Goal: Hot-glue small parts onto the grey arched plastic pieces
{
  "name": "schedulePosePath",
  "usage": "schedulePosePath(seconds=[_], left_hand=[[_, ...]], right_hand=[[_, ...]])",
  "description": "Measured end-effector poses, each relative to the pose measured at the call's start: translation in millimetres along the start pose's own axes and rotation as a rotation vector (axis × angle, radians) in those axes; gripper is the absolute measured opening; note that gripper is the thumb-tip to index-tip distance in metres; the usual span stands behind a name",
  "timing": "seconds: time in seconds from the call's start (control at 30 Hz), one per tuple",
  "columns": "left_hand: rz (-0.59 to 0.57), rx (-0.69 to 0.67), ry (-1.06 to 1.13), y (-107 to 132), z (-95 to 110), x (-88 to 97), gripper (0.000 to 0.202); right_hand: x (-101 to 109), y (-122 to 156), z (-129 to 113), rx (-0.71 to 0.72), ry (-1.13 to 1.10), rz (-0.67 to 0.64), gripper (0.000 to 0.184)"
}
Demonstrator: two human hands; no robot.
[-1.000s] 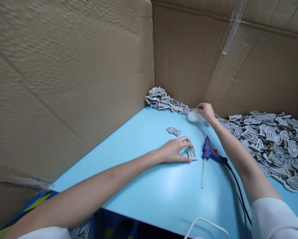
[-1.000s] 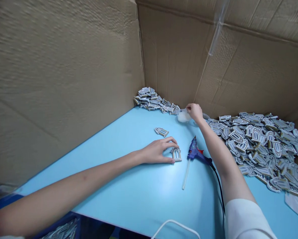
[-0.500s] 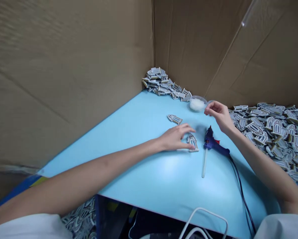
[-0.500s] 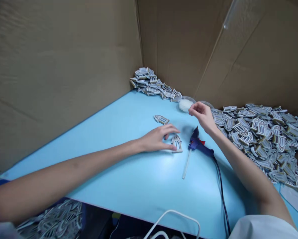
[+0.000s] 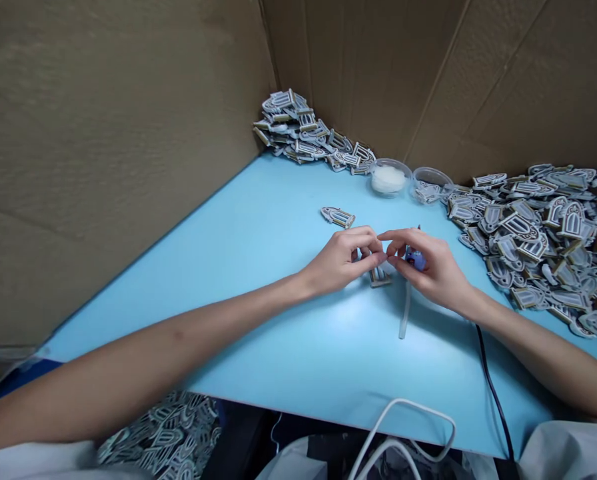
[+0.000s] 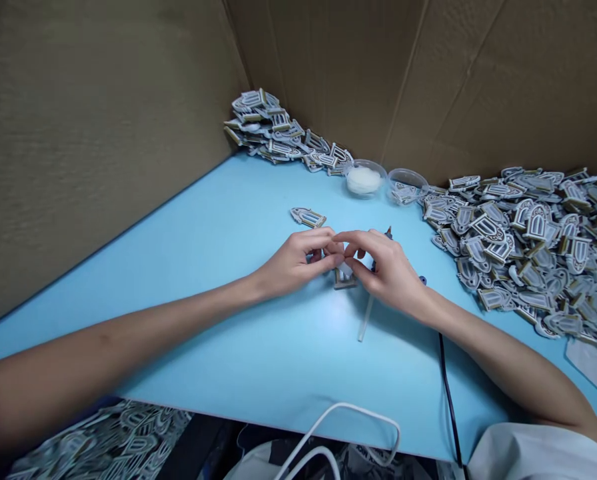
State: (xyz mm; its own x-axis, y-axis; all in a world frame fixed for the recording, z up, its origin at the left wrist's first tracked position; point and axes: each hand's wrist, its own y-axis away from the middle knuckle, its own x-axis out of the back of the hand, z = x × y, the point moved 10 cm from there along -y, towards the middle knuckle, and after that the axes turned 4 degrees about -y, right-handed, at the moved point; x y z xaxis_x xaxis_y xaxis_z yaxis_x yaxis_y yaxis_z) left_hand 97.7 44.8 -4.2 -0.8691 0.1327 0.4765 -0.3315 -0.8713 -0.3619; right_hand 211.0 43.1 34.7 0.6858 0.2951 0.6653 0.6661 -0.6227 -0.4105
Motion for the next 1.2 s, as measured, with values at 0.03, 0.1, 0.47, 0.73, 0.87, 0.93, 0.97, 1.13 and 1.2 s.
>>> schedulePosePath(seconds=[0.03, 0.1, 0.47, 0.73, 0.87, 0.93, 0.97, 1.13, 1.2], left_hand=[[0.005, 0.029, 0.004, 0, -5, 0.5, 0.026], [0.011, 0.097, -0.009, 0, -16, 2.2, 0.028], [-0.241, 0.090, -0.274, 7, -16, -18.8, 0.054], [-0.247, 0.092, -0.266, 7, -19, -19.3, 0.060], [-0.243, 0.081, -0.258, 7, -18, -19.1, 0.060], [-0.241, 0.080, -0.254, 7, -17, -18.9, 0.060], [-0.242, 0.079, -0.253, 7, -17, -18.8, 0.059], [-0.248, 0.067, -0.252, 7, -16, -19.6, 0.057], [-0.251, 0.067, -0.252, 7, -15, -19.8, 0.057]], right_hand=[[-1, 0, 0, 0.011, 0.034, -0.015, 0.030], [-5, 1, 6, -0.022, 0.070, -0.045, 0.029], [-15, 5, 28, -0.146, -0.102, -0.048, 0.029], [-19, 7, 23, -0.161, -0.046, -0.044, 0.016], [-19, 8, 30, -0.191, 0.000, -0.052, 0.013], [-19, 9, 33, -0.204, 0.000, -0.053, 0.012], [-19, 9, 34, -0.206, 0.005, -0.055, 0.013], [-23, 9, 32, -0.168, 0.093, -0.091, 0.019], [-23, 9, 30, -0.140, 0.132, -0.094, 0.016]])
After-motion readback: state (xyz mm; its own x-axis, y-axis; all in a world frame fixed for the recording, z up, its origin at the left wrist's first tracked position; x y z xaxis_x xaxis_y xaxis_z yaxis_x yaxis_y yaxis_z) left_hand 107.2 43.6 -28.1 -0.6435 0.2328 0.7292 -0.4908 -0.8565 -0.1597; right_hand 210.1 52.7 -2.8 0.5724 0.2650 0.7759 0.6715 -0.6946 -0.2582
